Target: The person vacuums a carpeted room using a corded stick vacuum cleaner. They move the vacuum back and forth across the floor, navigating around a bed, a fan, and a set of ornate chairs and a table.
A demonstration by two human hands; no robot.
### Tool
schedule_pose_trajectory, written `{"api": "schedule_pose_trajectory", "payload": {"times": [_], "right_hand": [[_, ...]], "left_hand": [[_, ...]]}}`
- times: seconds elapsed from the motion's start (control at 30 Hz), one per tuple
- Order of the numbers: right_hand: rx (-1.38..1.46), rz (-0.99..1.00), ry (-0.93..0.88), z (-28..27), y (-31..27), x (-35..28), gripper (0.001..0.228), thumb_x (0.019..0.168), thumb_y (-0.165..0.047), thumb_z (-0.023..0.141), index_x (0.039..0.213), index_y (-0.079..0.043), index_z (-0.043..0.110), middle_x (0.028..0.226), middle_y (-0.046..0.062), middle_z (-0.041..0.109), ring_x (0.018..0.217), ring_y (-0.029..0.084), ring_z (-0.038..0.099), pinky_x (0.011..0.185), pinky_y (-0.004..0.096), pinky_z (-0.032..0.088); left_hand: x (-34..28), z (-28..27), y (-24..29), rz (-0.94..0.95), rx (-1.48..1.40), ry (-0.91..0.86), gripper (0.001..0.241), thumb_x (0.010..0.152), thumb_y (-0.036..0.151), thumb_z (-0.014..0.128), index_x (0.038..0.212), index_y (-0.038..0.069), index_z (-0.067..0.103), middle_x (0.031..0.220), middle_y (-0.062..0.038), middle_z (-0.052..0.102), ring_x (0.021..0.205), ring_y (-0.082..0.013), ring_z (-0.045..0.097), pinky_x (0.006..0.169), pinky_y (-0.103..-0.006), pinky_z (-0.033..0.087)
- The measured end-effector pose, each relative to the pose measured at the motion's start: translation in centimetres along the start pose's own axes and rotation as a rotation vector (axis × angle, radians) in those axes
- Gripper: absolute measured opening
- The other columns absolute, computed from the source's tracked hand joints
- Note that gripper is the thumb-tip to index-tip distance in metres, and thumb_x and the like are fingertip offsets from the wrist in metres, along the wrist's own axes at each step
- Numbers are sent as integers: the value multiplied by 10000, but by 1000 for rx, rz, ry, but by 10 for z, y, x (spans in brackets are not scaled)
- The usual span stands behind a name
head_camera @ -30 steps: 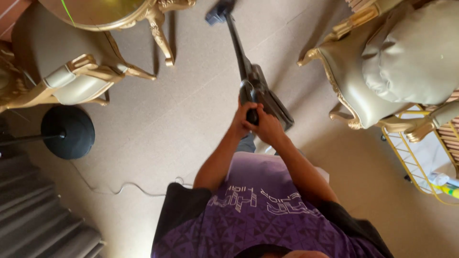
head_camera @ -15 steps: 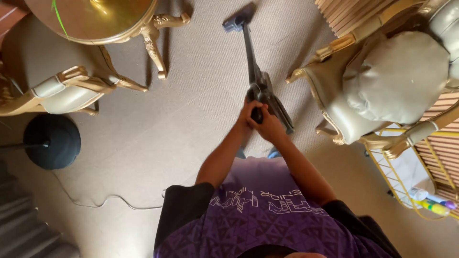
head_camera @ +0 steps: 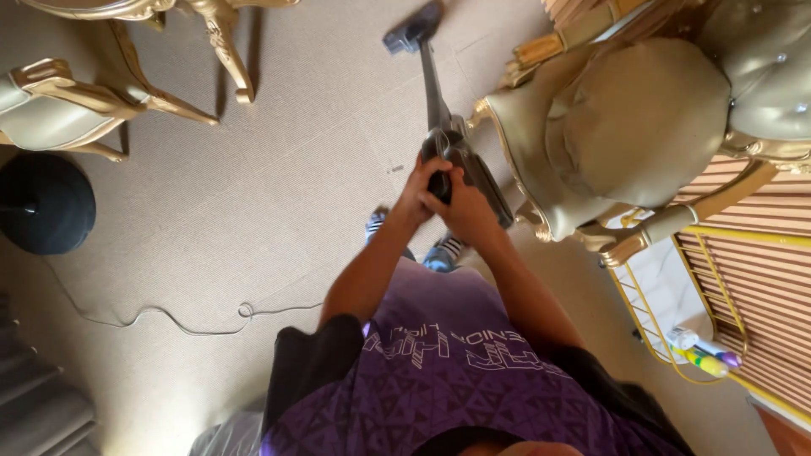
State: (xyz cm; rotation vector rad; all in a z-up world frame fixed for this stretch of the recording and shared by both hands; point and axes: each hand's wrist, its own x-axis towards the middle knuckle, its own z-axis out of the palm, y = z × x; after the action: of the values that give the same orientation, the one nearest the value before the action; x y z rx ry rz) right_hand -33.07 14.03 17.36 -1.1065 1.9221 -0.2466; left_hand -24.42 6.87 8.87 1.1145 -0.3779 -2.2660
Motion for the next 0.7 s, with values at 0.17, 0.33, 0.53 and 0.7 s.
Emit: {"api": "schedule_pose_trajectory", "payload": {"times": [0.17, 0.33, 0.53, 0.7], "right_hand": [[81, -9, -5, -8, 36, -35, 846, 886, -679, 598, 1376, 1, 484, 963, 341, 703, 974, 513, 698, 827, 582, 554], [140, -8, 40, 4, 73, 15, 867, 864, -695, 624, 1415, -42, 477, 978, 350, 700, 1015, 518, 678, 871, 601, 533], [119, 10, 77, -8, 78, 97, 895, 868, -717, 599, 1464, -64, 459, 1006, 373, 687, 1045, 529, 666, 882, 606, 521], [121, -40, 94, -33, 43, 184, 846, 840, -724, 602, 1397, -91, 537, 960, 320, 708, 995, 494, 694, 830, 569, 542]], "left_hand": [[-63, 56, -2, -80, 24, 58, 471, 768, 31, 750, 1192, 115, 562, 962, -172, 633, 910, -256, 619, 876, -383, 500], [7, 32, -32, -66, -14, -4, 470, 773, -9, 738, 1153, 163, 520, 869, -219, 662, 830, -325, 671, 770, -455, 544], [80, 40, -8, -4, -1, 18, 428, 749, -25, 716, 1041, 206, 504, 841, -203, 682, 785, -292, 683, 700, -412, 538], [158, 36, 44, 26, -42, 45, 500, 749, -13, 737, 1132, 218, 513, 847, -199, 686, 795, -301, 693, 744, -416, 533]]}}
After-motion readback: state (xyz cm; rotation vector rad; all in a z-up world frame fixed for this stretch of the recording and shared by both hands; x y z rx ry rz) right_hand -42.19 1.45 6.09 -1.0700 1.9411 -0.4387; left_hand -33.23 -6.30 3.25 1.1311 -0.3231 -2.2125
